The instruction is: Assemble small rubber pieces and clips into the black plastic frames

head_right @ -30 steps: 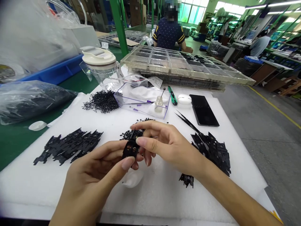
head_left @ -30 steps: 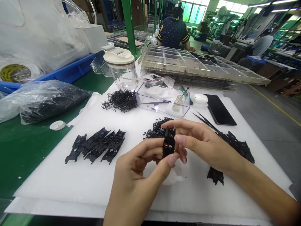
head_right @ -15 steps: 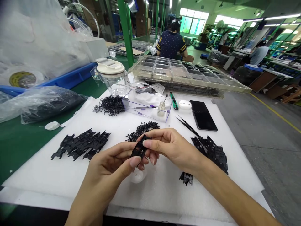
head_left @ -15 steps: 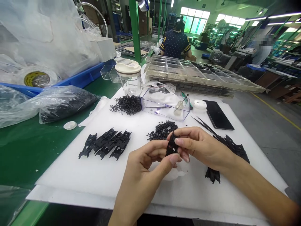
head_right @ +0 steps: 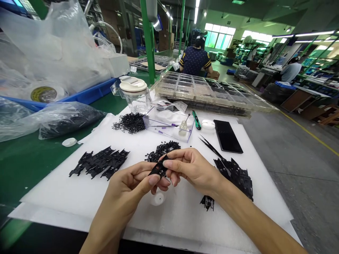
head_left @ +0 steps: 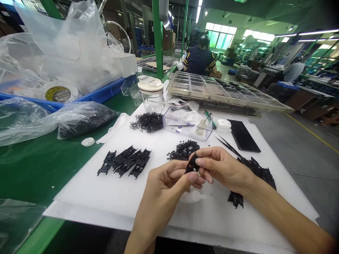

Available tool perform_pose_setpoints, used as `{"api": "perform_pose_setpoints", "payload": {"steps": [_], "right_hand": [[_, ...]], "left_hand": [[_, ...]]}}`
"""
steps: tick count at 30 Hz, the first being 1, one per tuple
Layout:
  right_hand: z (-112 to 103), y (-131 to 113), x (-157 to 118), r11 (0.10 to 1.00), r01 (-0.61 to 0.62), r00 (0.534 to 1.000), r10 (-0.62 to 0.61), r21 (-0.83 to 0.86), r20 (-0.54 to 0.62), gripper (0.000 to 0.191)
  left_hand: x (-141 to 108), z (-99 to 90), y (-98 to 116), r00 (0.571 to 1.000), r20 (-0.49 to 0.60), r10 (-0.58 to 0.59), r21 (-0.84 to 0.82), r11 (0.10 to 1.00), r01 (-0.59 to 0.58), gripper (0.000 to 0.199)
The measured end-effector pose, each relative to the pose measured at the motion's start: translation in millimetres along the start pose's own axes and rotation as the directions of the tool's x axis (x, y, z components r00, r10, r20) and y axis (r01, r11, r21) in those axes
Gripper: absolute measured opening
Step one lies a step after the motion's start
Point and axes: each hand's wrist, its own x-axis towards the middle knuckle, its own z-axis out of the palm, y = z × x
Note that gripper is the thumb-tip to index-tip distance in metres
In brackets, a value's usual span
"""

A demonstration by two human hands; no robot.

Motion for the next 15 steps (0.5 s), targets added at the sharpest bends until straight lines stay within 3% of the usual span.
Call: {"api": "perform_pose_setpoints", "payload": {"steps": [6, 12, 15], "right_hand": [[-0.5, 0.2, -0.6, 0.998, -0.061, 0.998, 0.062, 0.011, -0.017, 0.024], [2.5, -2.8, -3.9, 0.996, -0.078, 0.996, 0.080, 0.047, -0.030, 0.029], [3.9, -2.8, -4.2, 0.994, -0.079, 0.997, 0.080, 0.072, -0.012, 0.021]], "left_hand": [[2.9, -3.6, -3.3, 1.000, 0.017, 0.021, 0.044, 0.999, -0.022, 0.021], [4.2, -3.8, -4.7, 0.998, -0.037, 0.045, 0.101, 0.994, -0.041, 0.024], [4.7, -4.6, -5.1, 0.998, -0.037, 0.045, 0.113, 0.993, -0.041, 0.028]]}}
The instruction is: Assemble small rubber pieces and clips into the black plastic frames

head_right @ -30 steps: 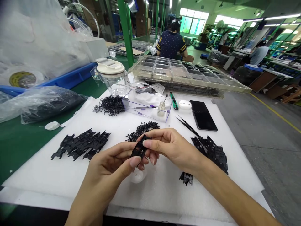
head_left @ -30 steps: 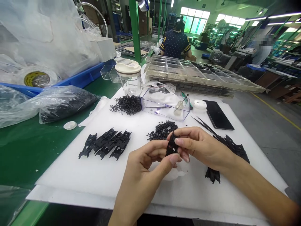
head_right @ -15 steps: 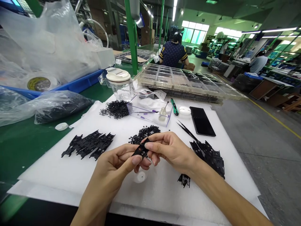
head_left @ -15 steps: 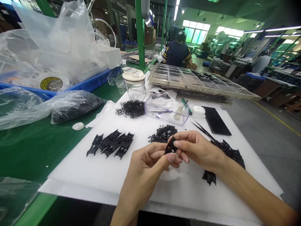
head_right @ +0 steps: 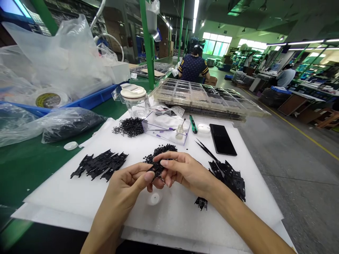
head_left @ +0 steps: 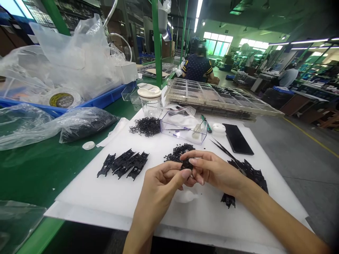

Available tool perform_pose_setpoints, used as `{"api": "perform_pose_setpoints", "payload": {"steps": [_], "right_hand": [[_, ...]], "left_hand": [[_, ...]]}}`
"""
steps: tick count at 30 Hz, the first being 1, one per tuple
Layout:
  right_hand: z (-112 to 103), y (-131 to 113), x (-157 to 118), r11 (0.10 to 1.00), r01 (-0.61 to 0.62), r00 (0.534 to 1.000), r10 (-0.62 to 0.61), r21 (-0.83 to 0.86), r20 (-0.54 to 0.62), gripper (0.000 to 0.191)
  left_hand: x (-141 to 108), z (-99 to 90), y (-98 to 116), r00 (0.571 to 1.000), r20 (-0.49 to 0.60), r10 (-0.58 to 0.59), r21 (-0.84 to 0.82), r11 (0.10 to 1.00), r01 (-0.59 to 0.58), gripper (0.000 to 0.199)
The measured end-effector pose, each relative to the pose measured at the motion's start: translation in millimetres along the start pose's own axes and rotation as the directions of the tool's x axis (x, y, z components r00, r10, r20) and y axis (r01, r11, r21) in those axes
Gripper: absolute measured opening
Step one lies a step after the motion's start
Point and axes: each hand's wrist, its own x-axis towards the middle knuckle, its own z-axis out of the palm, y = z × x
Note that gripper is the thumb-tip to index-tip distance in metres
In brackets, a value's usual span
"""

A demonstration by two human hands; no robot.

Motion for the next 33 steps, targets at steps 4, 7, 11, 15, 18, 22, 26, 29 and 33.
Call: {"api": "perform_pose_setpoints", "payload": {"steps": [4, 7, 11, 15, 18, 22, 26, 29, 33], "right_hand": [[0.5, 0.6, 1.2, 1.000, 0.009, 1.000, -0.009, 0.004, -0.008, 0.021], [-0.2, -0.2, 1.8, 1.000, 0.014, 0.999, -0.014, -0.005, -0.029, 0.023], [-2.0, -0.7, 1.1, 1.000, 0.009, 0.999, -0.010, -0.013, -0.049, 0.026], [-4.2, 0.1, -0.5, 1.000, 0.011, 0.998, -0.012, -0.018, -0.055, 0.024], [-4.5, -0.4, -2.1, 1.000, 0.021, 0.998, -0.022, -0.022, -0.051, 0.021], [-3.0, -1.7, -5.0, 0.999, 0.031, 0.999, -0.032, -0.039, -0.021, 0.021], [-2.5, -2.0, -6.2, 0.998, 0.046, 0.999, -0.047, -0.049, -0.016, 0.020], [-3.0, -1.3, -5.1, 0.995, 0.070, 0.997, -0.071, -0.066, -0.001, 0.023], [-3.7, -0.7, -3.6, 0.996, 0.077, 0.996, -0.075, -0.044, 0.040, 0.025]], "left_hand": [[0.9, -1.1, -1.7, 1.000, -0.005, 0.021, 0.040, 0.999, -0.020, 0.031], [0.2, -1.4, -2.8, 0.995, -0.027, 0.094, 0.098, 0.991, -0.091, 0.032], [-4.8, 1.1, -1.6, 0.932, -0.257, 0.257, 0.181, 0.960, -0.215, 0.025], [-11.3, 4.4, -2.5, 0.870, -0.327, 0.369, 0.221, 0.925, -0.309, 0.012], [-12.5, 3.5, -7.6, 0.909, -0.245, 0.338, 0.188, 0.936, -0.298, 0.020], [-10.3, 0.3, -15.1, 0.910, -0.140, 0.390, 0.186, 0.913, -0.363, 0.028], [-8.2, 0.9, -15.6, 0.863, -0.076, 0.500, 0.200, 0.855, -0.478, 0.037], [-6.8, 3.7, -12.3, 0.828, -0.084, 0.554, 0.220, 0.821, -0.527, 0.034], [-6.3, 4.7, -10.0, 0.830, -0.098, 0.549, 0.229, 0.824, -0.518, 0.034]]}}
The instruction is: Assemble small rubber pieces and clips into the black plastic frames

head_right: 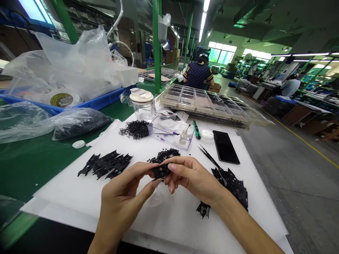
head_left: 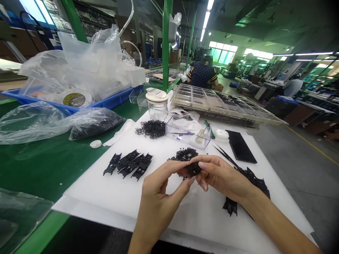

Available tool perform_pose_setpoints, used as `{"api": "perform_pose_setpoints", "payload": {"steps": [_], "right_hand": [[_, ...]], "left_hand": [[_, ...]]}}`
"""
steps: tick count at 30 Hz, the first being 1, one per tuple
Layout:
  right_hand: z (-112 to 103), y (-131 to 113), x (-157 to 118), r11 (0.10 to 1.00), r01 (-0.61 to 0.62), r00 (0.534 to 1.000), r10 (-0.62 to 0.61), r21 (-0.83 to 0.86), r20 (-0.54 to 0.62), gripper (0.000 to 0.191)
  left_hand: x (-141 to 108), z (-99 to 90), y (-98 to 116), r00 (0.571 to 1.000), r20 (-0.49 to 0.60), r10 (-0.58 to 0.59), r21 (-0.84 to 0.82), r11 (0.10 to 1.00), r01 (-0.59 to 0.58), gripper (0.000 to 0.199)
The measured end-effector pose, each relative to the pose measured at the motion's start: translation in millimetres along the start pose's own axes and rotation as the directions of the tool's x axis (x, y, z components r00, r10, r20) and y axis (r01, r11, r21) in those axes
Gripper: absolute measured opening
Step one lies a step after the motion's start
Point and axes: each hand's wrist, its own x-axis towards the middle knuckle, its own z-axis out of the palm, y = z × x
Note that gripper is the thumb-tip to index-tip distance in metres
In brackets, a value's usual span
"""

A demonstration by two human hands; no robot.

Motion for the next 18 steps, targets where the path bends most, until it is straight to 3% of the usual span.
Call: {"api": "perform_pose_setpoints", "payload": {"steps": [7, 18], "right_hand": [[-1.1, -2.5, -1.5, 0.996, -0.057, 0.998, 0.056, 0.074, 0.022, 0.021], [-5.0, -1.3, -3.2, 0.989, -0.145, 0.987, 0.143, 0.031, 0.071, 0.027]], "left_hand": [[-2.4, -3.1, -2.0, 0.998, 0.055, -0.033, 0.021, 0.999, 0.032, 0.037], [-3.4, -3.7, -1.5, 0.997, 0.070, -0.030, -0.024, 0.999, 0.031, 0.033]]}}
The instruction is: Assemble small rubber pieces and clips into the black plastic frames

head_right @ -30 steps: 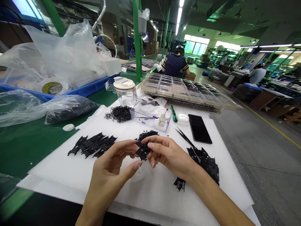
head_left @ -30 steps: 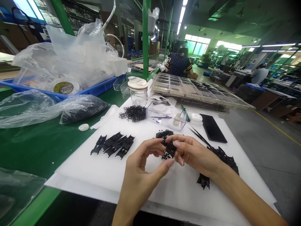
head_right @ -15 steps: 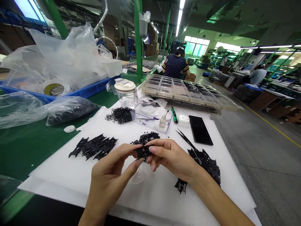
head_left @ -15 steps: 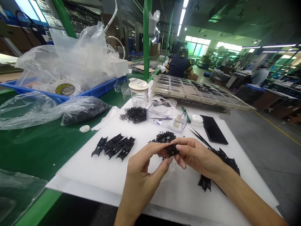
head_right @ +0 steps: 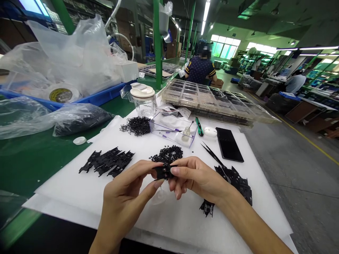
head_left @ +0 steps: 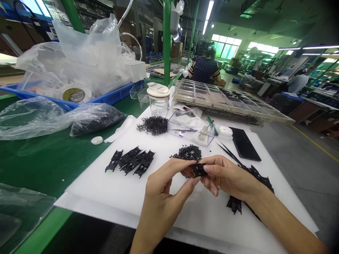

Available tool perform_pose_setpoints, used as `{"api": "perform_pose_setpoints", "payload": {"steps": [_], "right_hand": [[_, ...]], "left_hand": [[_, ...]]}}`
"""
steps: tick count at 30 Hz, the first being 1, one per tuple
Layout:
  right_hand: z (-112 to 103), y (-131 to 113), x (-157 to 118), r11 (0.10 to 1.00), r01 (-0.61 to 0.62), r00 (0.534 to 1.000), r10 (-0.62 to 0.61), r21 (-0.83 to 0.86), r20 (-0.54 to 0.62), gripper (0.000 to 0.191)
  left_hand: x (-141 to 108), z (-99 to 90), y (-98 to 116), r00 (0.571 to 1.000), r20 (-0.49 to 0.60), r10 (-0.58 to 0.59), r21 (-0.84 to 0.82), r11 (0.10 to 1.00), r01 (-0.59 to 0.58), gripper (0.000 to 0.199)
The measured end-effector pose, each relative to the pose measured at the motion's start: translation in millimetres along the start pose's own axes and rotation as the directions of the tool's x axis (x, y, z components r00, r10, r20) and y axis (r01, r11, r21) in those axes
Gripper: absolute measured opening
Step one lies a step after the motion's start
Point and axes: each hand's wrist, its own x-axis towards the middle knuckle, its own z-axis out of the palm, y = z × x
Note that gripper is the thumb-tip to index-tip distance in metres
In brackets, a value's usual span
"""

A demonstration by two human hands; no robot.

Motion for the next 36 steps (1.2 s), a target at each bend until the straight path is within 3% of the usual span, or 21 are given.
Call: {"api": "perform_pose_setpoints", "payload": {"steps": [11, 36], "right_hand": [[-2.5, 0.1, 1.4, 0.998, -0.058, 0.998, 0.058, -0.021, 0.005, 0.032], [-0.7, -0.4, 2.3, 1.000, 0.013, 0.999, -0.012, -0.024, 0.038, 0.022]], "left_hand": [[-2.3, -1.8, -0.8, 1.000, 0.004, -0.029, -0.041, 0.999, 0.029, 0.033], [1.5, -1.5, 3.1, 1.000, -0.009, 0.018, -0.002, 1.000, -0.018, 0.039]]}}
